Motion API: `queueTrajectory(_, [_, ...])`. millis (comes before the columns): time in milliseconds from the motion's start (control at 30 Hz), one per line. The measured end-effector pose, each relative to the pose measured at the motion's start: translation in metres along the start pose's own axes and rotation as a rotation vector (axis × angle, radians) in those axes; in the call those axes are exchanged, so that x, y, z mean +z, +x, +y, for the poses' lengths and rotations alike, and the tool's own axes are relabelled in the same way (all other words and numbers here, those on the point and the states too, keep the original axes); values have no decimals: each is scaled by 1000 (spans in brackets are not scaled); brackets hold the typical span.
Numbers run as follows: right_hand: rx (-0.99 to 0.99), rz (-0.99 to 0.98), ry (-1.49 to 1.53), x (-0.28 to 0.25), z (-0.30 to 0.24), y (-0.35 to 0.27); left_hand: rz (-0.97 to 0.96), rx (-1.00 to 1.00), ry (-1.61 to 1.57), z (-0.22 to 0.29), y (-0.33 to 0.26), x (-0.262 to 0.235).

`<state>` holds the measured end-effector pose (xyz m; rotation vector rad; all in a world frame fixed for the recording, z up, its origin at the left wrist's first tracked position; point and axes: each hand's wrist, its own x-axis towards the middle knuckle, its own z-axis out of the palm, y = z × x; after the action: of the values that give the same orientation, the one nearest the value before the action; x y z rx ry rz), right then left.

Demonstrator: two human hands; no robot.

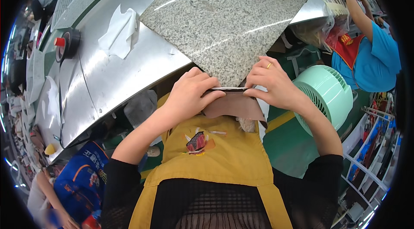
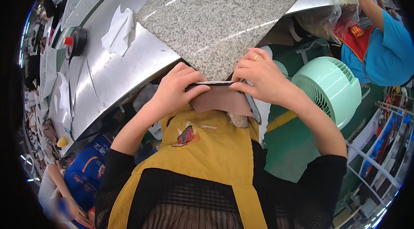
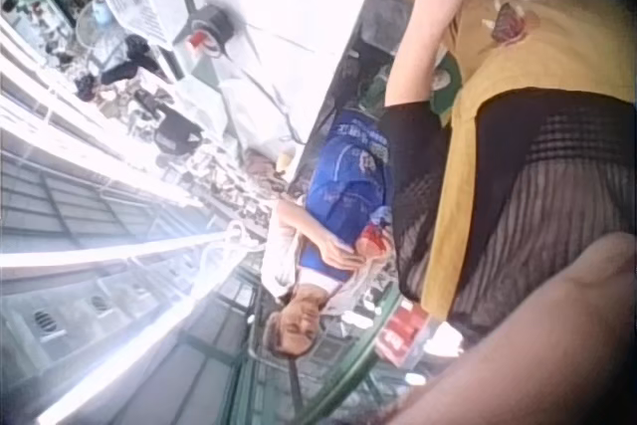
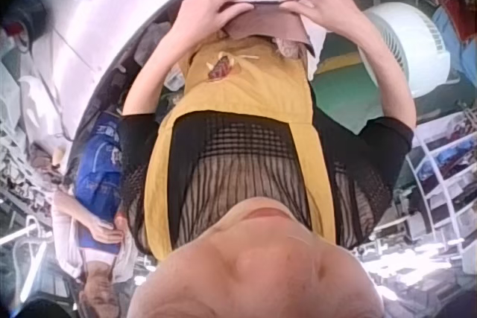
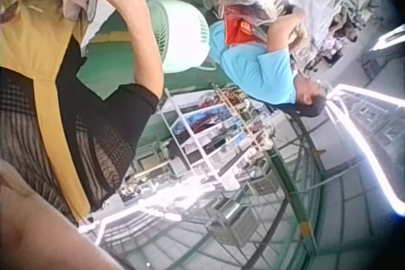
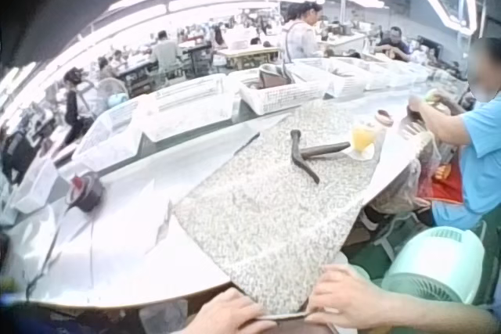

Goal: The person assembles sandals by applying glue to the sole and upper, then using a hammer to secure the components together. They repeat this process for multiple sandals, placing finished units into a white basket.

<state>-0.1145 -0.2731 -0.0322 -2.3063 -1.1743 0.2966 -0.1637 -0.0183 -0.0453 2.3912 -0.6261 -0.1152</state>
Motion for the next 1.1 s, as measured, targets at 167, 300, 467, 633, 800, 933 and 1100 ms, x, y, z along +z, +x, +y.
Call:
queueTrajectory(167, [91, -46, 17, -15, 8, 4, -103, -159, -111, 15, 9, -3])
queueTrajectory(300, [178, -49, 24, -31, 18, 4, -204, -238, -223, 24, 27, 0])
queueTrajectory(467, [167, 16, 44, -29, 17, 11, -137, -241, -154, 15, 33, -4])
queueTrajectory(633, [165, 74, -126, -20, 6, 17, -95, -249, 156, 14, 26, -3])
queueTrajectory(800, [149, 57, -107, -21, 18, 21, 259, 99, 237, 25, 38, 1])
queueTrajectory(933, [152, 58, -64, -23, 19, 19, 70, 67, 6, 16, 64, 15])
queueTrajectory(1100, [165, 55, -15, -25, 25, 14, -86, 18, -183, 5, 75, 14])
